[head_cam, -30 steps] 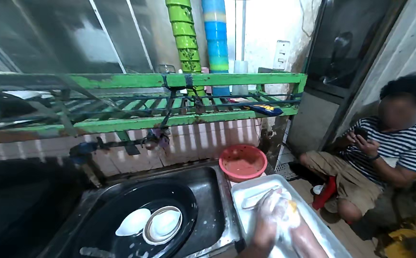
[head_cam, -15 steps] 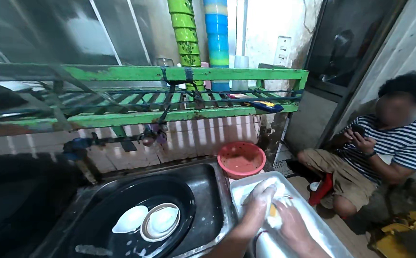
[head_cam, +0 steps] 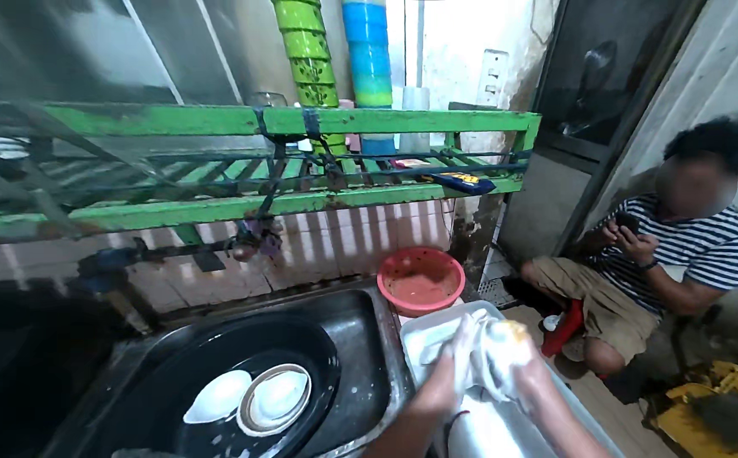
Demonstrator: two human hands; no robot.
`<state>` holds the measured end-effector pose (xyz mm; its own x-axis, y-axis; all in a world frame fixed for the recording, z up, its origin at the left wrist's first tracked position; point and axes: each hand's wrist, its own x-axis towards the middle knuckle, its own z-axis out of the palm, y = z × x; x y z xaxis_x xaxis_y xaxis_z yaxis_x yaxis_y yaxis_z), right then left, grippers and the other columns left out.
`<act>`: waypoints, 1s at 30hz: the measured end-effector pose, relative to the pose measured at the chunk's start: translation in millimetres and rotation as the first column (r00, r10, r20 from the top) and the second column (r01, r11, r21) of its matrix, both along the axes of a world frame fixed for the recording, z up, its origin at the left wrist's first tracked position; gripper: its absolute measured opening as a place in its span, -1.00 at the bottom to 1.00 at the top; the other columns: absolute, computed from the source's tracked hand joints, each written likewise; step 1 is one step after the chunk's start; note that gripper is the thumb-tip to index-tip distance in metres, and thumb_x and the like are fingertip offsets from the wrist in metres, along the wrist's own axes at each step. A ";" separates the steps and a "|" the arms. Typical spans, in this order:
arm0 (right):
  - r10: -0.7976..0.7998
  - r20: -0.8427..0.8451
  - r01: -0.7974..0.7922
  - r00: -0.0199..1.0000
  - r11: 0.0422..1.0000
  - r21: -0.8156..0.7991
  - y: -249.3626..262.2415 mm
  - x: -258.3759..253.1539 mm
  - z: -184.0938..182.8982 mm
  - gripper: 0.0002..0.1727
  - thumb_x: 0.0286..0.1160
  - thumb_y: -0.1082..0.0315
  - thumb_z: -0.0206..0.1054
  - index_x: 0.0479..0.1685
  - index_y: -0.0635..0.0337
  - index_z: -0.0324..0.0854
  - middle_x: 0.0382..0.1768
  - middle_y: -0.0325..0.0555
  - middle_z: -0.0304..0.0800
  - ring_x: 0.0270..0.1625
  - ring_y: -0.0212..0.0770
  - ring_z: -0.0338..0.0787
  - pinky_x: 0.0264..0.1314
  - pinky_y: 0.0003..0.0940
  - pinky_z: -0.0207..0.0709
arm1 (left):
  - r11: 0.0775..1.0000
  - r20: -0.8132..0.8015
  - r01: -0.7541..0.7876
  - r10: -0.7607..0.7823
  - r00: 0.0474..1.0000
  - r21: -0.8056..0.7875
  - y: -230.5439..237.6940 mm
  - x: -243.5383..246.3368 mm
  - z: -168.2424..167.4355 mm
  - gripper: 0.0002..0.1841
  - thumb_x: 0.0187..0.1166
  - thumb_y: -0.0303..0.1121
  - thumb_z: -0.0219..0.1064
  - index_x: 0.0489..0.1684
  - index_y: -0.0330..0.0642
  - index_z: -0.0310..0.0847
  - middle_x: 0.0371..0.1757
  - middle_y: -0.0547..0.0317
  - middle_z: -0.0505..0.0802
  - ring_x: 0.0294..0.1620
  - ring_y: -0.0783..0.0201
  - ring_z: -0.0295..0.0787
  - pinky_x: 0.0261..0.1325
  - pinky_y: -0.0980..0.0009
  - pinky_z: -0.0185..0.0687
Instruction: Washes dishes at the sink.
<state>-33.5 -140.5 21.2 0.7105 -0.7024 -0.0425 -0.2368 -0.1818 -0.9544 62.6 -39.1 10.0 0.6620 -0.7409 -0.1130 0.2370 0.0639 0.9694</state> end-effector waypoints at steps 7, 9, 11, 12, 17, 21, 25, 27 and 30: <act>0.180 0.085 -0.141 0.980 0.930 -0.340 17.1 -7.5 -15.3 -0.26 0.29 0.40 0.44 0.48 0.67 0.35 0.34 0.40 0.65 0.42 0.00 0.68 0.56 -0.21 0.49 | 0.982 0.034 -0.135 0.141 0.989 -0.135 -10.2 -7.5 -10.3 -0.56 0.87 -0.37 -0.14 0.50 -0.45 0.47 0.39 -0.11 0.72 0.38 0.32 0.64 0.50 0.41 0.49; 0.281 0.065 -0.207 0.958 0.825 -0.526 3.9 -7.3 -27.2 -0.36 0.28 0.29 0.51 0.34 0.54 0.56 0.23 0.33 0.76 0.32 0.06 0.77 0.49 -0.08 0.57 | 0.999 -0.161 -0.015 0.009 0.987 -0.034 -9.5 5.1 0.6 -0.62 0.90 -0.24 -0.08 0.29 -0.31 0.57 0.01 0.06 0.81 0.01 0.35 0.77 0.13 0.38 0.71; 0.171 0.070 -0.141 0.983 0.940 -0.311 0.7 -7.4 -22.0 -0.36 0.33 0.45 0.42 0.44 0.61 0.43 0.29 0.34 0.70 0.37 -0.05 0.71 0.52 -0.20 0.53 | 0.998 -0.075 0.060 -0.057 0.996 0.036 -12.5 8.3 -2.2 -0.56 0.91 -0.16 -0.10 0.46 -0.26 0.51 0.22 0.03 0.78 0.21 0.31 0.73 0.31 0.33 0.65; 0.034 0.078 -0.028 0.996 0.997 -0.078 2.7 -5.2 -14.7 -0.34 0.42 0.59 0.27 0.58 0.61 0.24 0.35 0.32 0.62 0.36 -0.12 0.68 0.47 -0.27 0.53 | 0.996 0.038 0.067 -0.069 0.997 0.055 -12.7 4.0 -1.9 -0.51 0.92 -0.17 -0.12 0.64 -0.27 0.38 0.50 -0.04 0.67 0.48 0.27 0.59 0.56 0.29 0.48; -0.025 0.002 0.025 1.000 0.998 0.053 14.7 -7.2 -5.2 -0.30 0.49 0.60 0.22 0.69 0.52 0.13 0.42 0.29 0.56 0.39 -0.15 0.65 0.48 -0.27 0.52 | 0.998 0.141 -0.017 0.025 0.990 -0.055 -21.0 -8.3 -19.0 -0.50 0.79 -0.24 0.08 0.63 -0.29 0.41 0.55 -0.13 0.62 0.54 0.19 0.54 0.61 0.22 0.42; 0.441 -0.347 -0.556 0.828 0.563 -0.611 -5.5 -24.9 -6.8 -0.59 0.36 0.34 0.47 0.19 0.32 0.74 0.19 0.29 0.79 0.38 0.31 0.70 0.40 0.28 0.55 | 0.978 -0.237 0.208 -0.200 0.951 0.008 -5.3 17.4 -5.1 -0.58 0.89 -0.13 -0.01 0.43 -0.22 0.53 0.10 0.10 0.82 0.07 0.33 0.78 0.17 0.32 0.73; 0.418 -0.276 -0.356 0.865 0.124 -0.926 -47.0 -15.2 -12.3 -0.78 0.34 0.32 0.47 -0.06 -0.13 0.86 0.02 -0.05 0.91 0.26 0.17 0.81 0.20 0.27 0.69 | 0.966 -0.351 0.235 -0.257 0.900 -0.105 -7.3 14.1 -9.7 -0.61 0.88 -0.08 -0.03 0.21 -0.16 0.58 -0.14 0.16 0.83 -0.09 0.30 0.81 0.02 0.30 0.78; 0.334 -0.189 -0.253 0.923 0.159 -0.954 -62.3 -12.5 -31.0 -0.74 0.38 0.29 0.42 0.03 -0.10 0.85 0.07 -0.09 0.91 0.27 0.15 0.81 0.28 0.25 0.66 | 0.991 -0.189 0.118 -0.127 0.974 -0.057 -14.0 8.1 -5.0 -0.61 0.86 -0.11 0.05 0.33 -0.15 0.62 0.02 0.11 0.85 0.05 0.28 0.81 0.16 0.26 0.75; 0.167 -0.188 -0.249 0.968 0.517 -0.819 -24.0 -16.8 -43.1 -0.54 0.35 0.28 0.45 0.24 0.33 0.75 0.21 0.30 0.80 0.33 0.39 0.74 0.33 0.38 0.56 | 0.999 0.177 -0.009 0.000 0.984 0.048 -20.5 0.9 6.0 -0.61 0.77 -0.19 0.22 0.44 -0.16 0.62 0.27 0.05 0.81 0.26 0.26 0.74 0.38 0.21 0.63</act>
